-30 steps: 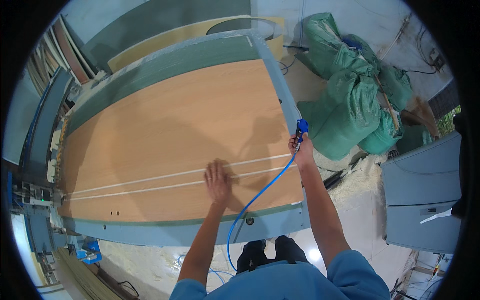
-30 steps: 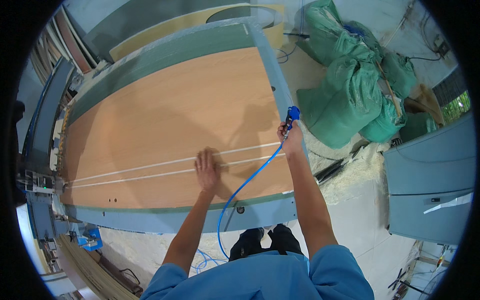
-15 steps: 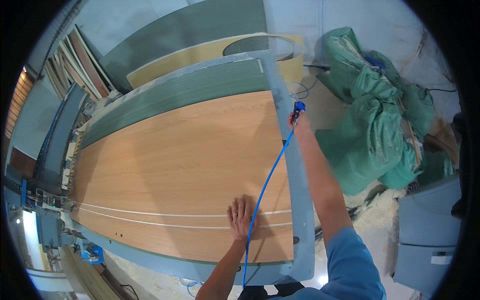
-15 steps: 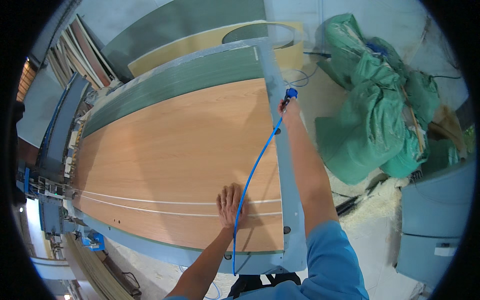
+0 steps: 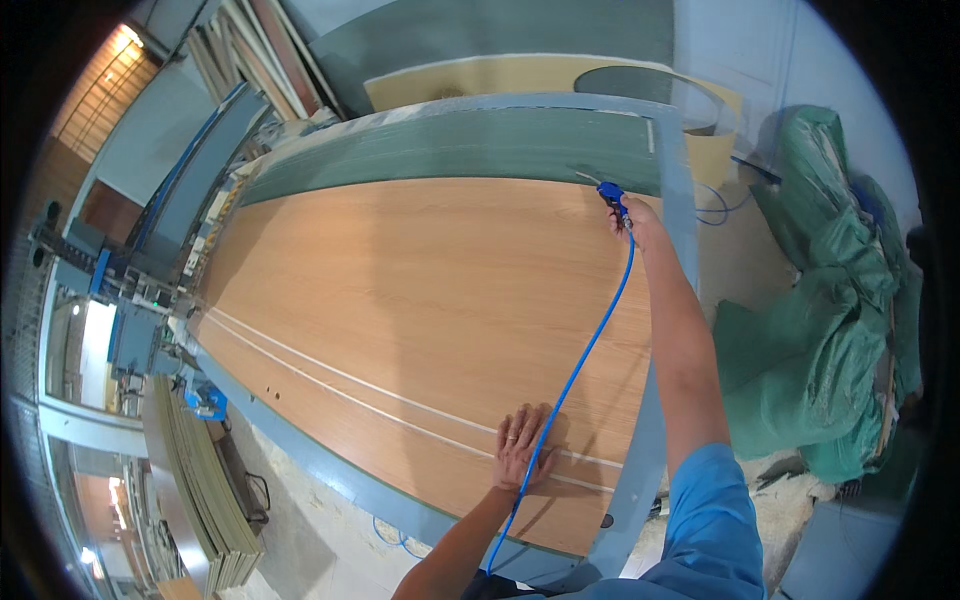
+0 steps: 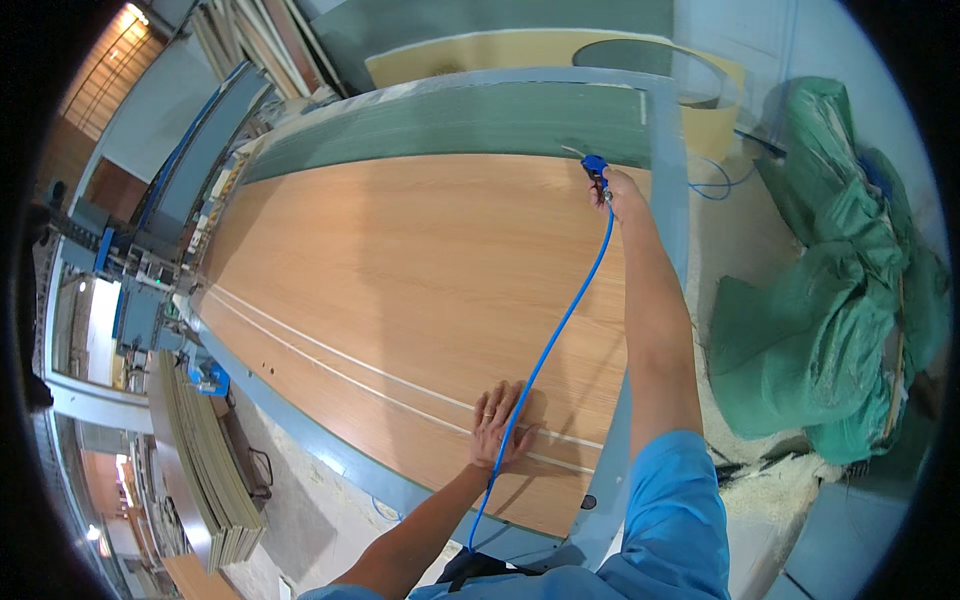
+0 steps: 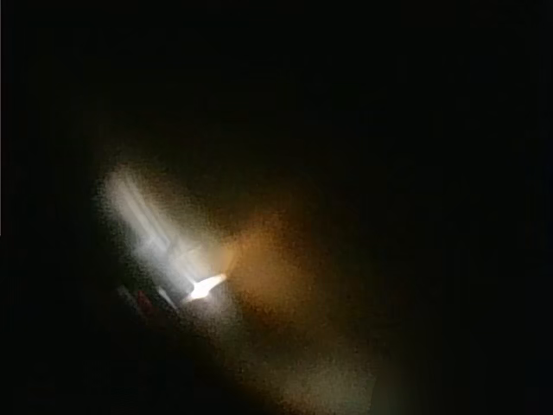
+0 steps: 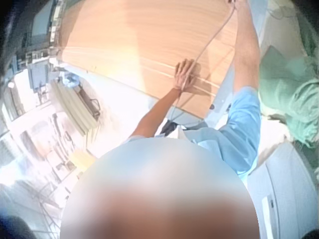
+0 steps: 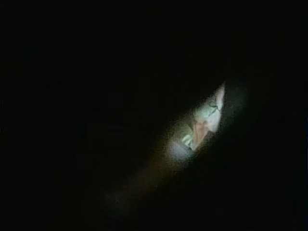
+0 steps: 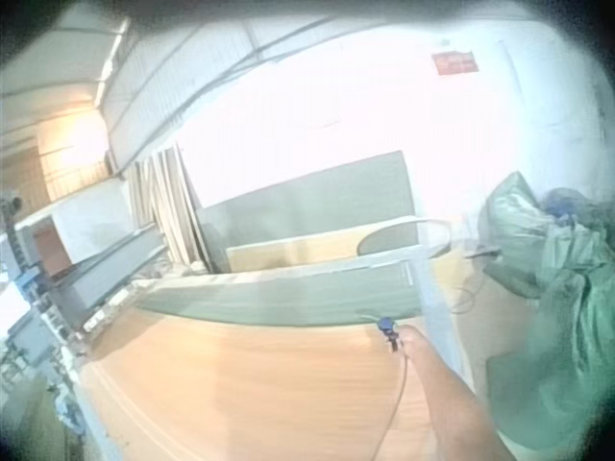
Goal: The person operates a CNC machine's control panel, then uses a handheld air blower to clean sawdust from a large wooden panel on the machine bed. They repeatedly blow along the panel's surface and edges, occasionally wiping with their hand, and briefly adjust the head-mounted camera mid-task.
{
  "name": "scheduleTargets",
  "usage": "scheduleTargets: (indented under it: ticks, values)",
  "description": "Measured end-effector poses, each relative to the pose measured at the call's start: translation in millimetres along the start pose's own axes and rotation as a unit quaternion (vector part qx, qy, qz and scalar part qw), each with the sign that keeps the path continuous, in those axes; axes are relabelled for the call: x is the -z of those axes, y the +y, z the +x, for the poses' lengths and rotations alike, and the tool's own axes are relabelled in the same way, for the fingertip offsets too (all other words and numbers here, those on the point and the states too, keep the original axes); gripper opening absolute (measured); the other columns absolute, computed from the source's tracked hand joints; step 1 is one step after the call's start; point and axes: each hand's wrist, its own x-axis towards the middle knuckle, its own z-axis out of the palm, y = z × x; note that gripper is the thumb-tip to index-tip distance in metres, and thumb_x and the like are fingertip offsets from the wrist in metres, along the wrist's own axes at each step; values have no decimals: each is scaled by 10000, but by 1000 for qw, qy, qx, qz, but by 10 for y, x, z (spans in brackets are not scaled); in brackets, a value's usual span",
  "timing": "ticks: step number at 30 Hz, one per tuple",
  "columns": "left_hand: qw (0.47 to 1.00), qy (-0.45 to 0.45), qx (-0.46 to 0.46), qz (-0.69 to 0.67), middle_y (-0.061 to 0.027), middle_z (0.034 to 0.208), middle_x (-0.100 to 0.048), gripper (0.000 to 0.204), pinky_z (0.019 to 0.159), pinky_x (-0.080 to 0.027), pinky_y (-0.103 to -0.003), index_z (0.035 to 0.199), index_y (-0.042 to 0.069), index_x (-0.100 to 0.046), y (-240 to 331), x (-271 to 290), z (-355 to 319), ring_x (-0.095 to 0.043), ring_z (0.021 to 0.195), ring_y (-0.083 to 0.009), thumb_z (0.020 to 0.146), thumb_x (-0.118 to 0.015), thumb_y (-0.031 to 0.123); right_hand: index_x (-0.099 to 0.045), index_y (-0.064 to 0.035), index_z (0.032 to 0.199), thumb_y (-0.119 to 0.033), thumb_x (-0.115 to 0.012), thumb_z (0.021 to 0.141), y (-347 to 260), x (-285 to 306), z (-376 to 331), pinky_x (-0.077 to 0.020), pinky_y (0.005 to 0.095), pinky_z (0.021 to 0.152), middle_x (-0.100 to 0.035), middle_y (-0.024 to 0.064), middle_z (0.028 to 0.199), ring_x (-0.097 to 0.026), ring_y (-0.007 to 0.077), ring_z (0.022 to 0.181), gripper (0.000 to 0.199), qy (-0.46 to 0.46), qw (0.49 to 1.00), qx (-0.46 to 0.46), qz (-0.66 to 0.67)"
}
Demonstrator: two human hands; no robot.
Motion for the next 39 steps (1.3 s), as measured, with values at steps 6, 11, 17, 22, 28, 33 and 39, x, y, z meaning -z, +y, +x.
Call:
scheduleTargets:
  ticks: [6, 11, 17, 22, 28, 33, 39]
  values:
    - [1000, -10, 11, -6, -68, 1616, -364, 730, 1222, -236, -539, 1547, 193, -417, -2, 48, 20, -300, 1507, -312, 900, -649, 439, -560, -45, 938, -339, -436, 1088, 391, -660, 271, -493, 322, 496, -609, 84, 728, -579, 187, 576, 353, -24, 998, -39, -36]
    - [999, 3, 10, -44, -92, 1600, -392, 688, 1214, -242, -536, 1521, 170, -461, 8, 106, 36, -325, 1492, -335, 905, -652, 408, -552, -49, 928, -339, -439, 1086, 634, -1069, 372, -488, 324, 491, -607, 85, 727, -579, 189, 560, 350, -64, 994, -44, -82]
    - [1000, -1, 2, -27, -84, 1606, -390, 711, 1218, -230, -548, 1541, 181, -438, -59, -21, 8, -336, 1483, -349, 888, -632, 384, -554, -56, 930, -331, -464, 1076, 577, -554, 55, -475, 337, 469, -595, 88, 718, -570, 201, 546, 324, -30, 991, 12, -129]
    - [999, 26, -18, -20, -95, 1599, -399, 709, 1228, -209, -539, 1539, 173, -440, -37, -148, -15, -322, 1491, -350, 878, -619, 354, -558, -46, 975, -318, -514, 1062, 65, 992, -1223, -477, 302, 469, -597, 86, 736, -554, 190, 553, 289, 51, 994, 69, -63]
    - [997, 64, -37, -4, -86, 1570, -438, 653, 1227, -210, -533, 1523, 173, -451, 38, -215, 15, -333, 1482, -340, 928, -591, 402, -557, -32, 997, -311, -556, 1051, 556, 2160, -3281, -498, 272, 483, -623, 96, 797, -579, 156, 605, 284, 151, 982, 35, -107]
    - [994, 82, -66, 6, -75, 1586, -416, 625, 1230, -217, -513, 1537, 169, -420, -8, -275, -86, -333, 1481, -335, 970, -553, 395, -594, -58, 959, -400, -568, 1036, 1733, 2381, -4917, -486, 252, 486, -652, 69, 757, -615, 143, 586, 351, 160, 948, -9, -275]
    - [991, 82, -106, 16, -60, 1590, -414, 578, 1218, -252, -496, 1541, 185, -420, -216, -282, -1135, -343, 1477, -333, 1006, -521, 378, -607, -47, 999, -379, -510, 1053, 3305, 1875, -6725, -457, 275, 473, -658, 90, 727, -573, 134, 536, 350, 106, 924, -134, -343]
